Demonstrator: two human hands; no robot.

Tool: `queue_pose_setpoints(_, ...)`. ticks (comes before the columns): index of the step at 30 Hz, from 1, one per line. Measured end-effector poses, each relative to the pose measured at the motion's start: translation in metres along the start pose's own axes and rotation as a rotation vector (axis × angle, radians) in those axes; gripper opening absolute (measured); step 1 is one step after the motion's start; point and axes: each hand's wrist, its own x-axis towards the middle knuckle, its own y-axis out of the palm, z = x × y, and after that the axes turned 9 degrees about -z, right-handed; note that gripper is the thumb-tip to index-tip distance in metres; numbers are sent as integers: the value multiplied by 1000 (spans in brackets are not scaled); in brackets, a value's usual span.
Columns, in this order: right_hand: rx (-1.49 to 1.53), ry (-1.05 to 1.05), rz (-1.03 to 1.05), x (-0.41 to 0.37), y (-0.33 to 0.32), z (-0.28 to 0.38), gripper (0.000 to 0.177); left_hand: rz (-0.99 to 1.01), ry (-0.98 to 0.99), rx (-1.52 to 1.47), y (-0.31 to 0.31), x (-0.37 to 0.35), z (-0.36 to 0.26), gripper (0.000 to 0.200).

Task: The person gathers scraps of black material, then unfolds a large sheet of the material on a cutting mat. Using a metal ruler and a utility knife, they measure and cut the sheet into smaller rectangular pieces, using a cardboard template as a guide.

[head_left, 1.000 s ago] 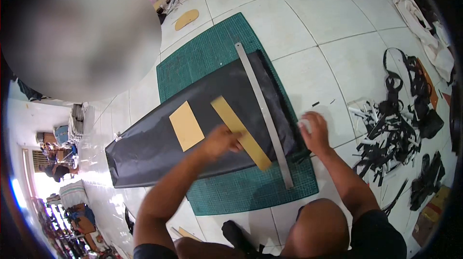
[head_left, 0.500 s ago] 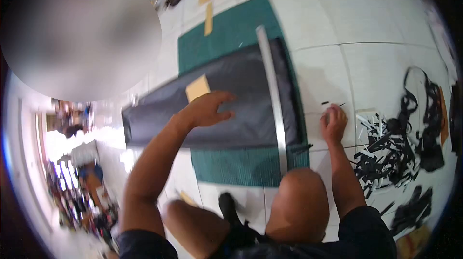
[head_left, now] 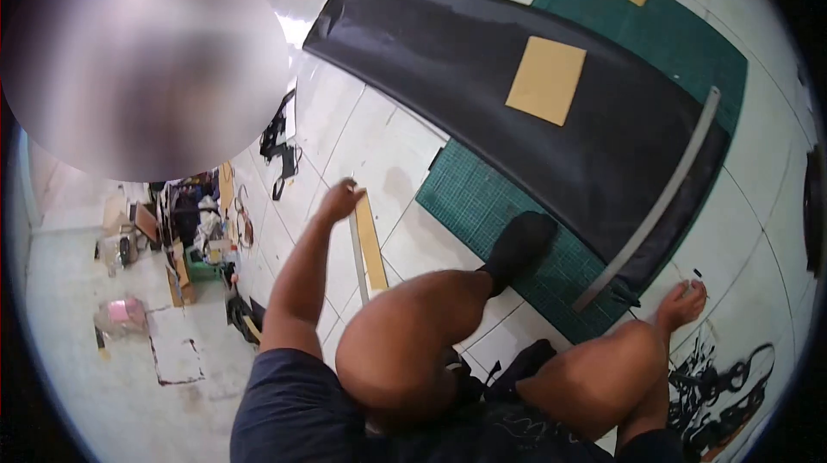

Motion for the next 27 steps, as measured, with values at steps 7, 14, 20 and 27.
queue_pose_setpoints(7,-56,-102,73,-5,4,-17,27,143,-299,-21,164,-91,66,79)
queue_pose_setpoints(14,-103,-72,111,4,0,-2,22,-75,-538,-455,235,-117,73,58)
queue_pose_setpoints(20,-67,-51,99,-1,-2,-3,26,-59,-313,-346,232,-150,20,48)
queue_pose_setpoints(27,-76,54,162,4,-14,15,30,84,-619,-732,199,-131,7,91)
